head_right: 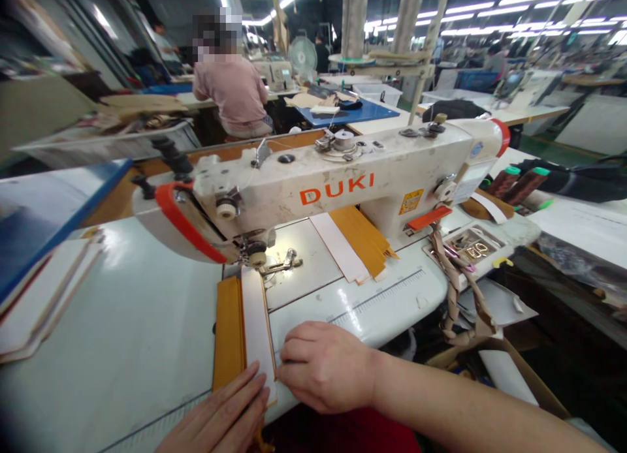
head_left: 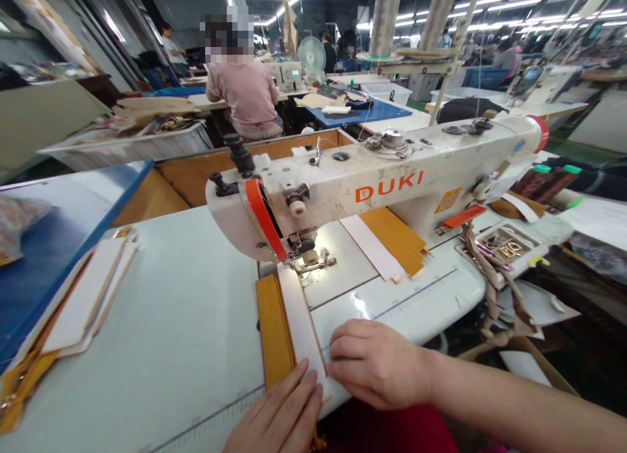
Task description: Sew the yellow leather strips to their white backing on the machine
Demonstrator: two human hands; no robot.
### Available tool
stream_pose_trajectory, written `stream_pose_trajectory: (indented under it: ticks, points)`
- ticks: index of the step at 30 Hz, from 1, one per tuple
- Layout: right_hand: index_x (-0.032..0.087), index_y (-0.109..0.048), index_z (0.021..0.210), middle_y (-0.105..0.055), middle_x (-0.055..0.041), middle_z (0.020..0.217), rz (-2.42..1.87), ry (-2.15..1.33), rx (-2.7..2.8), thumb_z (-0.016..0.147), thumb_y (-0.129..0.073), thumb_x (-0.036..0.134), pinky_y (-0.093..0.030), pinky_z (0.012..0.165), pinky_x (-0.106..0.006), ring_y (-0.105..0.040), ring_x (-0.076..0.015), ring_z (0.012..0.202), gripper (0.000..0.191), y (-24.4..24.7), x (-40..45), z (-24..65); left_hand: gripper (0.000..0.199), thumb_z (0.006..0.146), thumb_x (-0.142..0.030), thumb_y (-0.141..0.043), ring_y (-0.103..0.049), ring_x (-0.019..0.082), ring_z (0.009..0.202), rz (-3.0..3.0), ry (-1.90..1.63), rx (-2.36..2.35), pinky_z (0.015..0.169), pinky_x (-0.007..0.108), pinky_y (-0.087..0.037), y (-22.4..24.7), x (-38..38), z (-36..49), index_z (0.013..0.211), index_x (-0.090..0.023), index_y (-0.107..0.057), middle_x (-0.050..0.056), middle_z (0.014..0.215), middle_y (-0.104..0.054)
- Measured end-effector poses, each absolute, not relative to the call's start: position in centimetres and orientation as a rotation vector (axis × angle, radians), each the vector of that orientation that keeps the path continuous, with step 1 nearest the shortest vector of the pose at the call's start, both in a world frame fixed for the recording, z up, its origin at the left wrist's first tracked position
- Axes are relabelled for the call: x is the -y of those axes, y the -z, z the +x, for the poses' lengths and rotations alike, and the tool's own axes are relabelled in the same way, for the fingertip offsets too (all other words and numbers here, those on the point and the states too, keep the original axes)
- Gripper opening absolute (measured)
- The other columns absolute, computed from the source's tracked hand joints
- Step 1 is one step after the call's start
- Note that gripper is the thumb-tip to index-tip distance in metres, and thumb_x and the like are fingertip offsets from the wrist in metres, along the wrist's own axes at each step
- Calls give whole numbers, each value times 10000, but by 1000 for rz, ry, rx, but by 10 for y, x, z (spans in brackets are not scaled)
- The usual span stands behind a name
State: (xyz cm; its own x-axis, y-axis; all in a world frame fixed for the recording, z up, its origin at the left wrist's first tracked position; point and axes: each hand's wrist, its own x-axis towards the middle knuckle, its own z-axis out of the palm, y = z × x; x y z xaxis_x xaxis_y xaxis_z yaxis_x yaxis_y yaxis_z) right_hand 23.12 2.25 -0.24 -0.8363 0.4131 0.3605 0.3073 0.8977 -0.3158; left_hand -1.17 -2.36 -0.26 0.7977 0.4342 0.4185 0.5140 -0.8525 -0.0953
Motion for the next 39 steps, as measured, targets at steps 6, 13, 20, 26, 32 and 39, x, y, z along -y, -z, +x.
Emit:
stream_pose_trajectory:
  ticks: [6, 13, 20, 26, 32, 39]
  points:
    - [123, -622, 1012, -619, -96, 937, -518, -373, 2630, 918, -470, 208, -465, 894, -333, -533, -214, 998, 197, 2, -23, 232, 390, 957, -65, -316, -650, 191, 1089, -2714, 723, 790, 933, 275, -509, 19, 29, -9, 1046, -173, -680, 52, 1087, -726]
    - [106, -625, 1034, -631, -93, 911, -526, -349, 2618, 912, -471, 177, -477, 837, -330, -546, -210, 941, 209, -1, -18, 232, 370, 962, -83, -330, -593, 196, 1175, -2627, 953, 882, 980, 297, -483, 39, 34, -3, 1025, -177, -682, 51, 1074, -721]
    - [111, -637, 960, -630, -66, 838, -478, -253, 2705, 942, -432, 147, -443, 773, -314, -525, -193, 829, 209, -9, -18, 225, 310, 950, -86, -395, -653, 185, 1077, -2694, 698, 808, 908, 263, -529, 9, 29, -5, 1024, -172, -684, 48, 1064, -731]
    - [118, -621, 911, -607, -51, 841, -421, -216, 2781, 960, -436, 141, -391, 793, -313, -486, -187, 816, 193, -12, -19, 225, 325, 931, -75, -374, -645, 169, 1073, -2670, 765, 878, 937, 254, -502, 20, 30, -5, 1005, -159, -680, 55, 1049, -726]
    - [123, -612, 900, -595, -50, 855, -407, -231, 2817, 968, -428, 144, -369, 823, -327, -478, -187, 835, 198, -15, -21, 225, 311, 910, -84, -391, -643, 185, 1070, -2693, 739, 888, 937, 273, -506, 15, 30, -5, 1022, -157, -672, 57, 1045, -723]
    - [128, -612, 900, -601, -44, 855, -410, -251, 2821, 979, -426, 158, -360, 844, -330, -478, -188, 867, 204, -15, -22, 225, 320, 925, -84, -375, -665, 198, 1043, -2678, 700, 837, 893, 277, -533, 13, 28, -8, 1019, -150, -674, 45, 1035, -735]
